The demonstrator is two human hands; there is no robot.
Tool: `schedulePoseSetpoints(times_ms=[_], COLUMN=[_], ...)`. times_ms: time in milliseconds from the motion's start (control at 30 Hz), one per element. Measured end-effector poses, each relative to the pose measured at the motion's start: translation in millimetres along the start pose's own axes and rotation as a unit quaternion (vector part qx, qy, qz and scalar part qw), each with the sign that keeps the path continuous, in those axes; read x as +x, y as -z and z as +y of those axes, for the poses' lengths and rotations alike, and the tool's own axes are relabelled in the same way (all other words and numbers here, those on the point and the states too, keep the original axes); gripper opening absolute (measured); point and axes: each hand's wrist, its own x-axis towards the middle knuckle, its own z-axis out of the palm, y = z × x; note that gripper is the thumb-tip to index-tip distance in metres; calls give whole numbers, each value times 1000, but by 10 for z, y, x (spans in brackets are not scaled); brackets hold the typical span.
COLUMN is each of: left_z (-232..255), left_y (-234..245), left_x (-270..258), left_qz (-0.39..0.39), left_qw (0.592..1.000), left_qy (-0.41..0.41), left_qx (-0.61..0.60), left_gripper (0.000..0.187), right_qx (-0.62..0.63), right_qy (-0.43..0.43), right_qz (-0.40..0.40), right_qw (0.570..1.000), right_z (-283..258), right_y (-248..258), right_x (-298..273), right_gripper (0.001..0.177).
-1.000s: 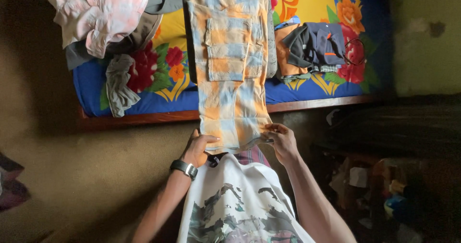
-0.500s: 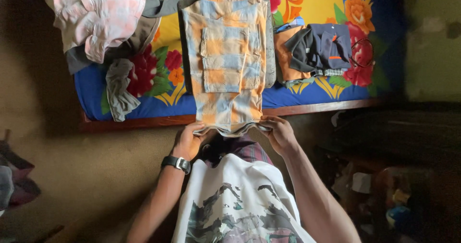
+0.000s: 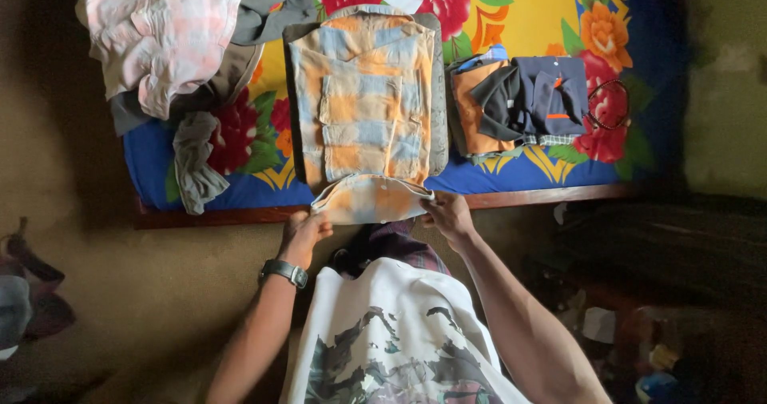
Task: Folding a patterned long-sleeve shirt on a bed.
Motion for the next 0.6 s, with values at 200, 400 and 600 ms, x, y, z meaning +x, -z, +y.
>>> schedulePoseSetpoints(times_ms=[200,400,600], left_z=[-87,-56,-27], left_y=[10,34,81], left_x=[119,62,-30], left_qz=[85,53,-47], left_qw=[973,991,997], left_qy=[-44,-57,-56], left_qx=[212,106,-37], left_gripper=[36,30,42], right_qx=[-31,-18,153], right_qy=[9,84,13], right_qz=[35,-77,-147], right_qw=[999,993,977], right_z=[130,400,489], right_y=[99,274,293], right_x=[312,633,705], right_gripper=[42,33,27])
